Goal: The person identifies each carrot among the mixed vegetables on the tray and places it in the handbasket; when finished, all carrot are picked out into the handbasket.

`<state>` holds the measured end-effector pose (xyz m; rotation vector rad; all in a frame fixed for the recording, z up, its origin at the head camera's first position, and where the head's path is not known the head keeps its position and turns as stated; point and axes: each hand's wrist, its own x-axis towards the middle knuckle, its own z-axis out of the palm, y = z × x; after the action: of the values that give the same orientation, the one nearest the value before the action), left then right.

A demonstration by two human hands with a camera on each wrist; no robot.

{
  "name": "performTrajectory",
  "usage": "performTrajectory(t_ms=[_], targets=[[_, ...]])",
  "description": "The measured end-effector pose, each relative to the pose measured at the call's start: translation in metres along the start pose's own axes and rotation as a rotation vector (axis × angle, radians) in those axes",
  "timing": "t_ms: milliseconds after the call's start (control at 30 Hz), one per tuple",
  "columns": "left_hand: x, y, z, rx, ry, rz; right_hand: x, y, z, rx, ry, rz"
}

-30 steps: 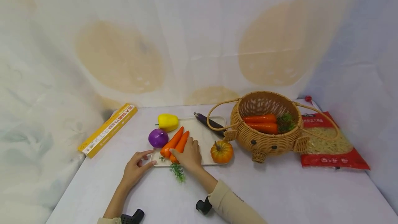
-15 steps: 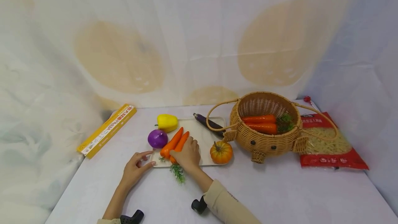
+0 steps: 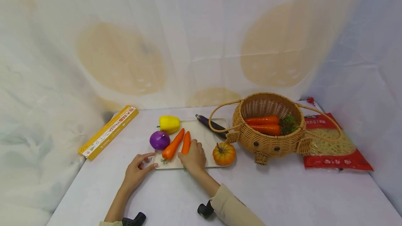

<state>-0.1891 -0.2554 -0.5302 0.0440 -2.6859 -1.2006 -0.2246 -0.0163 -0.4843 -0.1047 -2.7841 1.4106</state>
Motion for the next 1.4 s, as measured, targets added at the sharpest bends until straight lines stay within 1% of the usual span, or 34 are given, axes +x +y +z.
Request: performTrajectory(t_ms=[67,233,367,467,600,667,800,1000,1133,1267,1400], targets=[[0.001,0.001,-0.001,0.000,-0.001,0.004,-0.001,0.001,-0.005,0.002,-0.006,-0.013],[0.002,0.002,-0.001,0.000,-0.006,0.008,-0.002,0.003,-0.013,-0.020,-0.011,-0.014],[0.002,0.001,0.000,-0.001,-0.001,0.007,-0.006,0.003,-0.024,0.025,-0.011,-0.016],[0.003,0.002,0.001,-0.013,0.004,0.010,-0.009,0.003,-0.039,0.073,-0.018,-0.063],[0.004,0.005,0.004,-0.023,-0.005,0.024,-0.011,0.005,-0.064,0.117,-0.053,-0.171],[0.004,0.006,0.005,-0.021,-0.008,0.027,-0.012,0.006,-0.077,0.125,-0.086,-0.222],[0.004,0.007,0.006,-0.013,0.001,0.027,-0.009,0.005,-0.107,0.132,-0.177,-0.311],[0.002,0.004,0.004,0.004,0.011,0.032,0.001,0.001,-0.149,0.079,-0.331,-0.432],[0.001,0.001,0.003,0.007,0.013,0.028,0.008,-0.002,-0.174,0.023,-0.422,-0.488],[0.001,-0.002,0.003,0.007,0.010,0.024,0.015,-0.005,-0.197,-0.013,-0.487,-0.539],[-0.001,-0.004,0.002,0.017,0.015,0.019,0.023,-0.006,-0.225,-0.042,-0.549,-0.561]])
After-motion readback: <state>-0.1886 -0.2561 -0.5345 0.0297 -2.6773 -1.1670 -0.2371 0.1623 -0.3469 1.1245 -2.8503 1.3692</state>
